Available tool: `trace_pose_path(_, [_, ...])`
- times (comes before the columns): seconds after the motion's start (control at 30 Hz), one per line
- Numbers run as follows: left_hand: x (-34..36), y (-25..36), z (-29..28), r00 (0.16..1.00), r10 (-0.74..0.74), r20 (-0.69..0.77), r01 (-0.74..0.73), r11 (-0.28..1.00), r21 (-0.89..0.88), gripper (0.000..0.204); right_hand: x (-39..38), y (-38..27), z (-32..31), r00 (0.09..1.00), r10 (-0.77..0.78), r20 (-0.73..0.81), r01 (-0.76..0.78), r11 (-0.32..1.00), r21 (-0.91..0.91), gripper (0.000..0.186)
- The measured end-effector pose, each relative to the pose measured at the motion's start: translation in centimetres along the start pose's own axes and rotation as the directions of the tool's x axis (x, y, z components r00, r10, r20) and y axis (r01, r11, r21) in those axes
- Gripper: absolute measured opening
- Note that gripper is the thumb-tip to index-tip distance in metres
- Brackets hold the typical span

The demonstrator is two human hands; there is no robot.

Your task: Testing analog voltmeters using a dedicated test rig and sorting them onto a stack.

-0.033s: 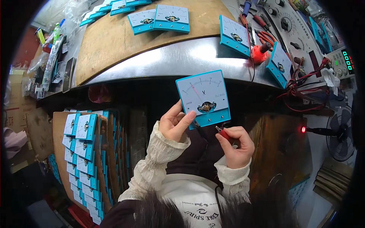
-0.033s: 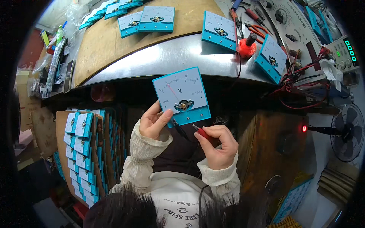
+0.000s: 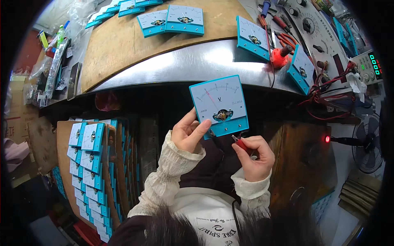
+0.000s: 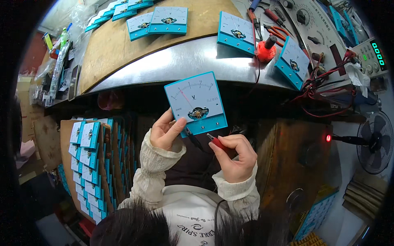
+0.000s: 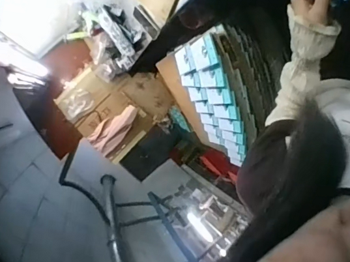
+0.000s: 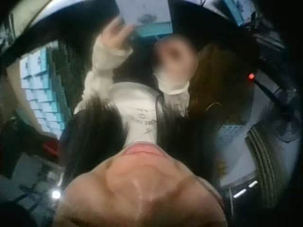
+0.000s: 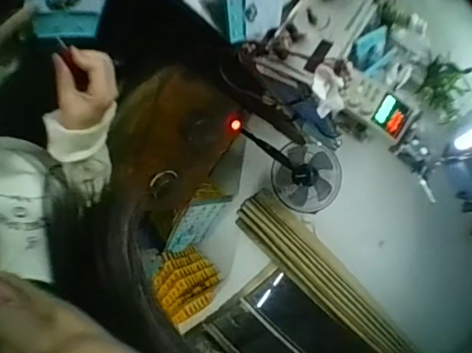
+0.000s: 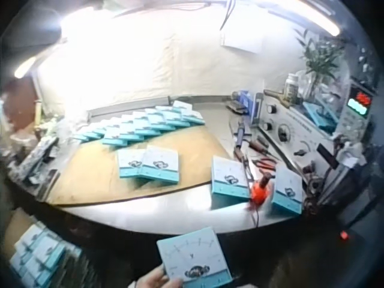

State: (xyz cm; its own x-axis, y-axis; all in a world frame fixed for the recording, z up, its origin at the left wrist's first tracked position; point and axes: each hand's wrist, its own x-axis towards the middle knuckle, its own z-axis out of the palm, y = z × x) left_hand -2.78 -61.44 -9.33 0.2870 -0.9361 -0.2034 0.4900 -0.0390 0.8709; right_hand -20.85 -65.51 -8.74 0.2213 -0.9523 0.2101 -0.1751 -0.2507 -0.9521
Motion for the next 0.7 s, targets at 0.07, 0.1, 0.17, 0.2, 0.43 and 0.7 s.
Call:
trace_pose_path(0.07, [0.0, 0.0, 0.0, 0.998, -0.046, -0.039, 0.046, 0.999, 0.004, 0.054, 0.2, -0.3, 0.2, 0.998, -0.062, 0.025, 0.063, 0.996, -0.070, 0.019])
trace_pose_path(0.1, [0.1, 0.0, 0.0, 1.000, -0.007, -0.011, 0.007, 1.000, -0.022, 0.054, 0.4, -0.3, 0.3, 0.998, -0.056, 0.024, 0.058, 0.995, -0.077, 0.019])
trace_pose_path(0.17, [0.1, -0.1, -0.1, 1.000, 0.001, -0.006, -0.002, 0.997, -0.074, 0.056, 0.7, -0.2, 0.7, 0.985, -0.167, 0.032, 0.170, 0.966, -0.195, 0.020])
trace_pose_path(0.2, [0.1, -0.2, -0.2, 1.000, -0.008, -0.002, 0.008, 0.997, -0.080, 0.056, 0.7, -0.2, 1.0, 0.985, -0.173, 0.024, 0.174, 0.965, -0.196, 0.020])
trace_pose_path(0.43, [0.1, 0.2, -0.7, 1.000, -0.023, 0.006, 0.022, 0.996, 0.092, 0.059, 0.2, 0.0, 2.6, 0.999, -0.033, -0.021, 0.030, 0.990, -0.138, 0.020])
trace_pose_path(0.7, [0.0, -0.4, -1.2, 0.999, -0.041, -0.005, 0.041, 0.999, -0.005, 0.055, 0.5, -0.1, 1.7, 0.998, -0.069, -0.007, 0.068, 0.993, -0.092, 0.039])
